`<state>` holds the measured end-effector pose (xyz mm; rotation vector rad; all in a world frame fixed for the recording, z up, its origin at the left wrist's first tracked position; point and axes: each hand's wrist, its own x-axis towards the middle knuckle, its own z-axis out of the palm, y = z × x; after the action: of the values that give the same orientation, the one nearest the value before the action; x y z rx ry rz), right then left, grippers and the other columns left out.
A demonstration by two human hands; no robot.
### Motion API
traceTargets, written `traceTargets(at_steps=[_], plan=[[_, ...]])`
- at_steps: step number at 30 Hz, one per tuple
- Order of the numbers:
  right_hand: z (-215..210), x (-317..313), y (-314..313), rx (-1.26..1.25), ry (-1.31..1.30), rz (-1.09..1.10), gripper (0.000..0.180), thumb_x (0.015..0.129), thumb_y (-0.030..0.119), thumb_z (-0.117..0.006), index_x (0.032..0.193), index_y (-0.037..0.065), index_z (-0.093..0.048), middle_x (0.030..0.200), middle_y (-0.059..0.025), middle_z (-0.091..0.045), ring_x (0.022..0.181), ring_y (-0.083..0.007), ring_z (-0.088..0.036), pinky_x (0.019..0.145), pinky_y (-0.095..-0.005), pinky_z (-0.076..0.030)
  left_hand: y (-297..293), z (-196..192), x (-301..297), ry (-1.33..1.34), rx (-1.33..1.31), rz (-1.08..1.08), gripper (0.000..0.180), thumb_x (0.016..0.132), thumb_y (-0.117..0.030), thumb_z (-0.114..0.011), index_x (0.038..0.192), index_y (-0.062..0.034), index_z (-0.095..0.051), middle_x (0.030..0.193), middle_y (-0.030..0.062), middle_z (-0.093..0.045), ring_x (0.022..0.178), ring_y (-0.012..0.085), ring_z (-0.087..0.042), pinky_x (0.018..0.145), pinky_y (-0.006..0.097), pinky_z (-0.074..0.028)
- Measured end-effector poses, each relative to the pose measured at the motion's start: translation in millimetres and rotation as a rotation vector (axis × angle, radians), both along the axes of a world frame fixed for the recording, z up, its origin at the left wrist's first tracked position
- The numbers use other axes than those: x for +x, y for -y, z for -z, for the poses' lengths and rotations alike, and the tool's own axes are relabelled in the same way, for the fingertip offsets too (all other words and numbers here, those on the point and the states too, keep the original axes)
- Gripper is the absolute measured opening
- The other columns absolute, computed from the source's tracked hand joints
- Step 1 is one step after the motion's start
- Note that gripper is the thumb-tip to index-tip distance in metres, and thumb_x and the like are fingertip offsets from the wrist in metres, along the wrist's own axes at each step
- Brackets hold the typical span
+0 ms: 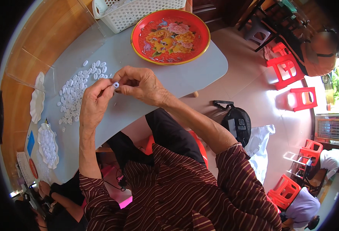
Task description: Manually snapping together small white plastic hardware components on a table.
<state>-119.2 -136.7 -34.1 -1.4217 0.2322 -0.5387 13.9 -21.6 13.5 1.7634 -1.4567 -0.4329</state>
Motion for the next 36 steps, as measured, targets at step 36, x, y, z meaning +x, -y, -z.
traceTargets(at_steps=[36], plan=[[-5, -2, -4, -0.323, -0.052, 0.058, 0.026, 0.075, 0.007, -0.074, 0.095, 0.003, -0.058, 0.073, -0.0016, -0.058, 0.066, -0.0079, -0.054, 0.061, -0.0255, -0.047, -4, 37, -15, -0.257, -0.115, -0.130, 0.026, 0.095, -0.022, -0.044, 0.085, 0.0017, -0.048, 0.065, 0.0073, -0.041, 0.061, 0.0135, -0.035, 0.054, 0.030, -0.035]])
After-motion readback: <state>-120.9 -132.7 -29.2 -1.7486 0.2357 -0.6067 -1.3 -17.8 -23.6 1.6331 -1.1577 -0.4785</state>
